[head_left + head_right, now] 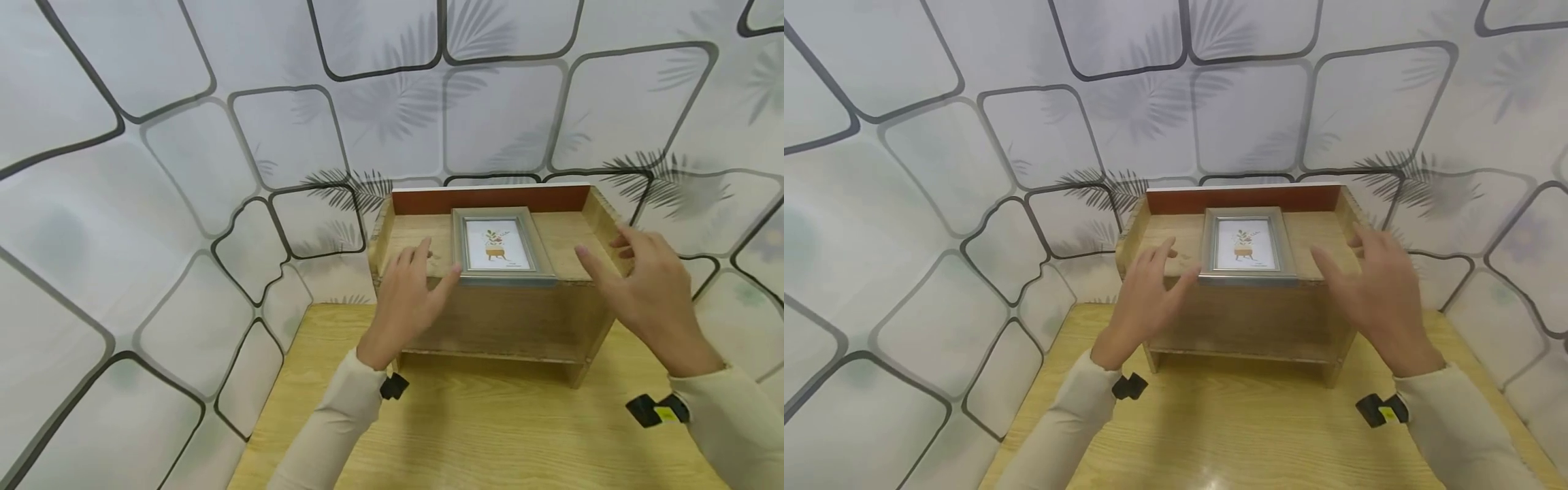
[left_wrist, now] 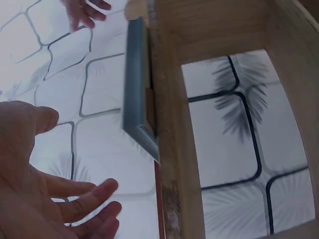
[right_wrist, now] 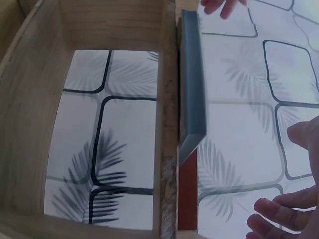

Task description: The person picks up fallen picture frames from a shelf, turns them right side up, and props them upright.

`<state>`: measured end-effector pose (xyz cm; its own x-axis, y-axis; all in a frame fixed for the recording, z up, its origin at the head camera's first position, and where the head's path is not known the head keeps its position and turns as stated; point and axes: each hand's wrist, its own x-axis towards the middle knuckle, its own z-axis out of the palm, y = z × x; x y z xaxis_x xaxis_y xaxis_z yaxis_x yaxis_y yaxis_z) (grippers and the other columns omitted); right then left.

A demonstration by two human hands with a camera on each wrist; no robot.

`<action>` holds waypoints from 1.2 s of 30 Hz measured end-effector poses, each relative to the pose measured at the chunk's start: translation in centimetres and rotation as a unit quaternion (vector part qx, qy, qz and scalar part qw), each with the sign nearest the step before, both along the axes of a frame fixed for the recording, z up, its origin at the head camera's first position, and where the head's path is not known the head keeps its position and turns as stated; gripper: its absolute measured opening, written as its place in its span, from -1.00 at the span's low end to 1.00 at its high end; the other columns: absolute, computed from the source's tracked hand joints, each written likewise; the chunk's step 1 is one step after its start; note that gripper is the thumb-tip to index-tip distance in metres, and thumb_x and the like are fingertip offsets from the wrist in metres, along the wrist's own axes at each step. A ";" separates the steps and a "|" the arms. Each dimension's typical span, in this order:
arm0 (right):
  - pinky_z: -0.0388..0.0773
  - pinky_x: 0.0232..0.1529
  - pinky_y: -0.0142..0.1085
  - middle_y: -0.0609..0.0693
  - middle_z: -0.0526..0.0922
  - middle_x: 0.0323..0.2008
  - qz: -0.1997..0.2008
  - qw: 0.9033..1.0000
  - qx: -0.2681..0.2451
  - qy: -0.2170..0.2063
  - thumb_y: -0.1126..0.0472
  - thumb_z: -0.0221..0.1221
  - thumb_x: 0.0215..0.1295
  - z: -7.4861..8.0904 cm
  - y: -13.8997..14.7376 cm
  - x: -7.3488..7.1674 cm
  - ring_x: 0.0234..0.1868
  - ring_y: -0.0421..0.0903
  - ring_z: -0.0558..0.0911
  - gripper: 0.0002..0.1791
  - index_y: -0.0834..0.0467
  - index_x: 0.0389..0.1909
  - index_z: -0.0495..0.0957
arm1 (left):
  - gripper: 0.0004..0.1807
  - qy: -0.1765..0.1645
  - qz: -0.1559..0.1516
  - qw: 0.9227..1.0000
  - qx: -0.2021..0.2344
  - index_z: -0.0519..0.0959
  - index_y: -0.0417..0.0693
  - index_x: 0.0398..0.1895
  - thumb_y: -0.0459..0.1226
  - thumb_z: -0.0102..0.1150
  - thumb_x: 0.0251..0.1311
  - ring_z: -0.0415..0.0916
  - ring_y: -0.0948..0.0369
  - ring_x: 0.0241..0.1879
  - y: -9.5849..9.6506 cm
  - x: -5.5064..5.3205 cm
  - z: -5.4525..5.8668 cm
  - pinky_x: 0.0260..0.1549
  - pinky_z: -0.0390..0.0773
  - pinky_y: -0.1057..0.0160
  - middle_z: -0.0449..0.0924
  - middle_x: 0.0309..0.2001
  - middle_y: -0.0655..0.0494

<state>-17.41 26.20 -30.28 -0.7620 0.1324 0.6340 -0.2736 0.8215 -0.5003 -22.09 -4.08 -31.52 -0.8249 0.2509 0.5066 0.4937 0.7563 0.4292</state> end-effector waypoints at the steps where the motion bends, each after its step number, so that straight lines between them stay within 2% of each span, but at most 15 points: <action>1: 0.27 -0.12 0.15 0.37 0.53 -0.04 0.003 1.000 -0.003 -0.004 -0.07 0.23 0.39 0.4 -0.1 -0.4 -0.05 0.32 0.49 -0.27 0.44 0.30 0.40 | -0.18 -0.019 0.005 1.000 0.004 0.32 -0.19 0.47 0.25 -0.07 0.42 0.43 0.01 0.19 0.3 -0.4 0.4 0.20 0.39 -0.01 0.56 0.15 -0.02; 3: 0.27 -0.09 0.17 0.38 0.55 -0.04 0.009 1.000 -0.005 -0.009 -0.08 0.22 0.38 0.9 -0.4 -1.2 -0.03 0.34 0.49 -0.27 0.46 0.28 0.42 | -0.18 -0.049 0.011 0.999 0.011 0.34 -0.17 0.46 0.26 -0.09 0.42 0.46 0.03 0.15 1.0 -1.1 1.3 0.18 0.39 0.01 0.59 0.10 0.03; 6: 0.33 -0.07 0.22 0.40 0.56 -0.01 0.014 0.999 -0.003 -0.039 -0.14 0.19 0.40 1.5 -0.9 -2.2 -0.01 0.36 0.52 -0.22 0.47 0.29 0.40 | -0.19 -0.084 0.020 0.996 0.005 0.37 -0.17 0.44 0.27 -0.10 0.42 0.47 0.04 0.15 1.9 -2.1 2.3 0.19 0.37 0.00 0.61 0.10 0.05; 10: 0.39 -0.07 0.26 0.42 0.56 0.01 0.010 0.996 0.013 -0.089 -0.25 0.14 0.40 2.1 -1.5 -3.7 0.02 0.37 0.52 -0.11 0.50 0.32 0.35 | -0.22 -0.121 0.028 0.992 -0.037 0.46 -0.17 0.34 0.28 -0.07 0.41 0.48 -0.02 0.12 2.8 -3.3 3.1 0.14 0.40 -0.04 0.61 0.12 -0.01; 14: 0.44 -0.14 0.23 0.42 0.56 0.02 0.009 0.989 0.043 -0.143 -0.37 0.05 0.38 2.3 -1.8 -5.0 0.00 0.35 0.54 -0.08 0.46 0.24 0.43 | -0.38 -0.146 0.032 0.985 -0.086 0.64 -0.09 -0.10 0.26 -0.06 0.41 0.47 -0.05 -0.07 3.4 -4.4 3.5 -0.04 0.44 0.01 0.60 0.02 -0.08; 16: 0.45 -0.14 0.24 0.43 0.55 0.06 0.015 0.982 0.058 -0.177 -0.41 0.01 0.38 2.4 -1.9 -5.7 0.02 0.36 0.54 -0.05 0.44 0.25 0.44 | -0.43 -0.158 0.031 0.983 -0.093 0.61 -0.04 -0.32 0.25 -0.05 0.42 0.44 -0.02 -0.14 3.7 -4.8 3.5 -0.08 0.43 0.04 0.59 -0.04 -0.08; 18: 0.50 -0.19 0.21 0.44 0.57 0.04 0.034 0.977 0.067 -0.201 -0.40 0.02 0.38 2.2 -2.0 -6.4 -0.05 0.35 0.58 -0.10 0.43 0.15 0.50 | -0.43 -0.172 0.034 0.980 -0.094 0.57 -0.02 -0.43 0.25 -0.04 0.41 0.41 0.00 -0.16 4.1 -5.2 3.4 -0.07 0.40 0.04 0.57 -0.07 -0.08; 20: 0.53 -0.25 0.16 0.45 0.61 -0.05 0.046 0.974 0.082 -0.204 -0.34 0.06 0.40 1.9 -2.1 -7.1 -0.13 0.31 0.62 -0.18 0.44 -0.01 0.56 | -0.44 -0.189 0.040 0.977 -0.092 0.57 -0.01 -0.42 0.25 -0.02 0.40 0.39 0.00 -0.13 4.4 -5.5 3.1 -0.01 0.37 0.02 0.55 -0.06 -0.07; 22: 0.51 -0.45 -0.01 0.34 0.62 -0.36 0.056 0.973 0.093 -0.205 -0.29 0.12 0.39 1.5 -2.2 -7.7 -0.40 0.16 0.59 -0.28 0.41 -0.36 0.55 | -0.45 -0.202 0.050 0.974 -0.095 0.56 0.00 -0.41 0.26 -0.01 0.38 0.37 0.00 -0.10 4.8 -5.7 2.8 0.04 0.34 -0.01 0.54 -0.05 -0.06; 23: 0.44 -0.54 -0.09 0.24 0.56 -0.52 0.061 0.973 0.096 -0.203 -0.26 0.14 0.38 1.3 -2.4 -8.0 -0.52 0.07 0.51 -0.32 0.34 -0.53 0.48 | -0.45 -0.206 0.056 0.972 -0.098 0.56 0.01 -0.41 0.27 0.00 0.37 0.36 0.00 -0.08 4.9 -5.8 2.7 0.06 0.32 -0.02 0.53 -0.04 -0.05; 25: 0.30 -0.63 -0.21 0.04 0.36 -0.71 0.065 0.971 0.098 -0.208 -0.23 0.18 0.37 1.0 -2.5 -8.2 -0.65 -0.07 0.35 -0.33 0.24 -0.69 0.34 | -0.46 -0.212 0.064 0.970 -0.104 0.55 0.03 -0.44 0.27 0.00 0.37 0.35 0.00 -0.07 5.1 -6.0 2.5 0.05 0.30 -0.03 0.52 -0.05 -0.04; 27: 0.16 -0.64 -0.27 -0.12 0.14 -0.73 0.064 0.969 0.093 -0.220 -0.22 0.21 0.34 0.9 -2.6 -8.4 -0.66 -0.16 0.17 -0.34 0.11 -0.74 0.19 | -0.46 -0.216 0.064 0.969 -0.099 0.55 0.00 -0.50 0.22 0.02 0.38 0.33 0.00 -0.07 5.2 -6.2 2.3 0.04 0.26 -0.02 0.51 -0.08 -0.02; 28: 0.14 -0.64 -0.27 -0.14 0.11 -0.73 0.065 0.968 0.090 -0.223 -0.21 0.23 0.33 0.8 -2.6 -8.4 -0.66 -0.17 0.14 -0.34 0.10 -0.74 0.17 | -0.47 -0.215 0.064 0.970 -0.096 0.55 -0.01 -0.53 0.20 0.03 0.38 0.33 0.00 -0.08 5.2 -6.3 2.2 0.03 0.25 -0.02 0.51 -0.11 0.00; 32: 0.22 -0.59 -0.24 -0.09 0.23 -0.70 0.068 0.969 0.090 -0.222 -0.16 0.25 0.31 0.4 -2.6 -8.7 -0.62 -0.11 0.27 -0.40 0.13 -0.71 0.27 | -0.53 -0.207 0.067 0.972 -0.087 0.52 -0.03 -0.63 0.07 0.08 0.34 0.31 0.01 -0.08 5.1 -6.5 1.9 0.00 0.23 -0.01 0.50 -0.18 0.04; 36: 0.26 -0.53 -0.21 -0.04 0.35 -0.66 0.073 0.972 0.087 -0.205 -0.09 0.26 0.31 0.0 -2.6 -9.0 -0.54 -0.03 0.35 -0.48 0.18 -0.67 0.37 | -0.55 -0.192 0.074 0.974 -0.093 0.53 -0.01 -0.64 0.04 0.08 0.34 0.33 0.01 -0.08 5.1 -6.5 1.7 -0.01 0.26 -0.01 0.50 -0.17 0.05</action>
<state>-26.42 23.57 -30.29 -0.9578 -0.0771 0.2770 -0.2000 0.8707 -0.4492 -28.63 1.05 -29.81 -0.9786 0.1738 0.1105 0.2041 0.8895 0.4088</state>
